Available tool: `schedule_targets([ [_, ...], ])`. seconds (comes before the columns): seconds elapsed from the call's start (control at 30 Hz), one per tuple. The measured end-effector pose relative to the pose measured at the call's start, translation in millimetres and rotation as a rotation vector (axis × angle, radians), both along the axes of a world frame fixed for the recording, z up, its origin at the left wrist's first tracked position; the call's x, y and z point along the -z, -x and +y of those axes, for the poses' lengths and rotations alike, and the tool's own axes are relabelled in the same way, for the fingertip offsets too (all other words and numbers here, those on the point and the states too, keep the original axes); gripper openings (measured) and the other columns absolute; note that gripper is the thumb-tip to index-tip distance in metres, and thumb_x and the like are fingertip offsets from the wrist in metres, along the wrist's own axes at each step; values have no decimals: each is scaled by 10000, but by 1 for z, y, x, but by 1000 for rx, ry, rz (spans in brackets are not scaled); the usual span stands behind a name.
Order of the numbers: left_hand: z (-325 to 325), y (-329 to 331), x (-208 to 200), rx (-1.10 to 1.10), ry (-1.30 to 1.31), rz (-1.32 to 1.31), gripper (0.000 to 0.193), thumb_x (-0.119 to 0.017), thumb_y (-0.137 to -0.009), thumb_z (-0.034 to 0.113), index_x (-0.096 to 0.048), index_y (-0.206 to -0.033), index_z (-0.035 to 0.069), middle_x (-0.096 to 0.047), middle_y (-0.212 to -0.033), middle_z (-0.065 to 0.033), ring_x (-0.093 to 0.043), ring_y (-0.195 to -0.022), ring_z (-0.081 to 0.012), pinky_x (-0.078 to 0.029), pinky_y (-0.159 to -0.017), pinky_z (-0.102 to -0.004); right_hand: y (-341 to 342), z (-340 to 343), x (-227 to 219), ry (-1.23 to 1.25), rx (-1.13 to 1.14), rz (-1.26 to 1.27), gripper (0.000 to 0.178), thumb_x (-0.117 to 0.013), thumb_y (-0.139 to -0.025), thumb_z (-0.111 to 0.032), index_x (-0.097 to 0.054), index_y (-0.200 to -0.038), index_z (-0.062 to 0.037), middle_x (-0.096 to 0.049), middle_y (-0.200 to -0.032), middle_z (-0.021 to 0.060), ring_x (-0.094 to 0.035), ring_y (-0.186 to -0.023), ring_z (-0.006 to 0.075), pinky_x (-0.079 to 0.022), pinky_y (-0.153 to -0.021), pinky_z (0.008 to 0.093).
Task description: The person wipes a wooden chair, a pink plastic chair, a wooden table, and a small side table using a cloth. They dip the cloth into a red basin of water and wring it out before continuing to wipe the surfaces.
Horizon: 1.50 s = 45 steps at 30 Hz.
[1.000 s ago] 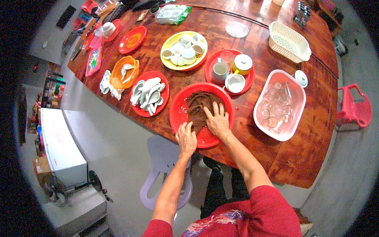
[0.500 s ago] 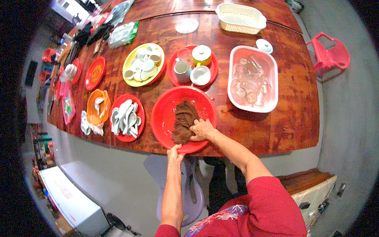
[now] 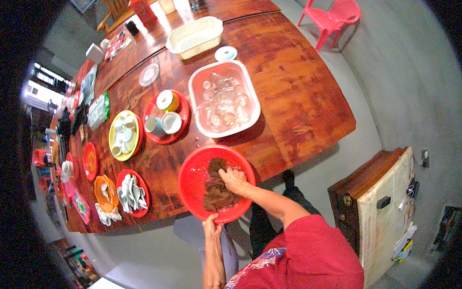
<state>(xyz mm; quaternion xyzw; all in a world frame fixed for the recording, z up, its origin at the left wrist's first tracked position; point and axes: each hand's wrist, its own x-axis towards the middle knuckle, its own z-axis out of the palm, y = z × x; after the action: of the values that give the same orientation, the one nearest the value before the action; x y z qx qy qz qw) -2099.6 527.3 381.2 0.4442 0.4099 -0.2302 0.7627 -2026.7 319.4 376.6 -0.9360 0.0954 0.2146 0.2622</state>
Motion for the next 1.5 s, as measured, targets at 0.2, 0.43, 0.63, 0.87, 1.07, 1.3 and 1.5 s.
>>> schedule_targets([
  [0.2,-100,36,-18,118,31,35,555,-516,-688,-127,-452,-1221,11,-570,-1104,-166,-624,-906,-357,-580,-706,-521,63,-96,-33,309,179,-248,452,-631,-739,-103,-440,-1147,-128,-493,-1013,176,-563,-867,382,-535,-620,491],
  [0.43,-233,46,-11,265,137,144,472,-521,-714,-141,-461,-1148,36,-570,-1004,-131,-627,-791,-314,-582,-669,-488,88,-241,-41,352,337,-289,377,-547,-789,-86,-447,-1153,-101,-495,-952,196,-561,-919,395,-541,-602,456],
  [0.63,-332,34,9,315,157,73,487,-523,-711,-123,-432,-1149,68,-552,-928,-103,-619,-742,-277,-578,-579,-424,118,-337,-2,208,431,-383,388,-541,-809,-115,-429,-1181,-117,-502,-942,221,-594,-771,423,-485,-615,532],
  [0.87,-414,1,22,456,102,-5,429,-521,-707,-116,-443,-1096,47,-548,-887,-116,-612,-748,-301,-566,-668,-493,128,-413,14,-78,581,-381,440,-526,-803,-98,-400,-1224,-87,-471,-983,251,-528,-876,464,-449,-744,517],
  [1.07,-452,-24,20,541,82,-28,439,-520,-695,-114,-451,-1110,9,-559,-912,-117,-608,-765,-307,-550,-668,-483,109,-433,15,40,792,-298,500,-526,-814,-79,-360,-1282,-133,-481,-1040,276,-570,-856,465,-480,-723,523],
  [1.3,-456,-44,19,640,-161,-202,508,-561,-739,-90,-434,-1218,22,-557,-1010,-118,-581,-886,-267,-513,-785,-400,100,-433,24,83,578,23,502,-557,-798,-122,-374,-1264,-169,-489,-1081,242,-596,-868,458,-493,-715,553],
  [1.5,-487,-51,-39,662,-503,-897,642,-586,-831,31,-282,-1396,64,-419,-1229,-138,-452,-1084,-246,-417,-896,-354,94,-437,10,132,900,-131,628,-604,-777,-169,-316,-1335,-160,-441,-1105,242,-558,-944,432,-498,-724,543],
])
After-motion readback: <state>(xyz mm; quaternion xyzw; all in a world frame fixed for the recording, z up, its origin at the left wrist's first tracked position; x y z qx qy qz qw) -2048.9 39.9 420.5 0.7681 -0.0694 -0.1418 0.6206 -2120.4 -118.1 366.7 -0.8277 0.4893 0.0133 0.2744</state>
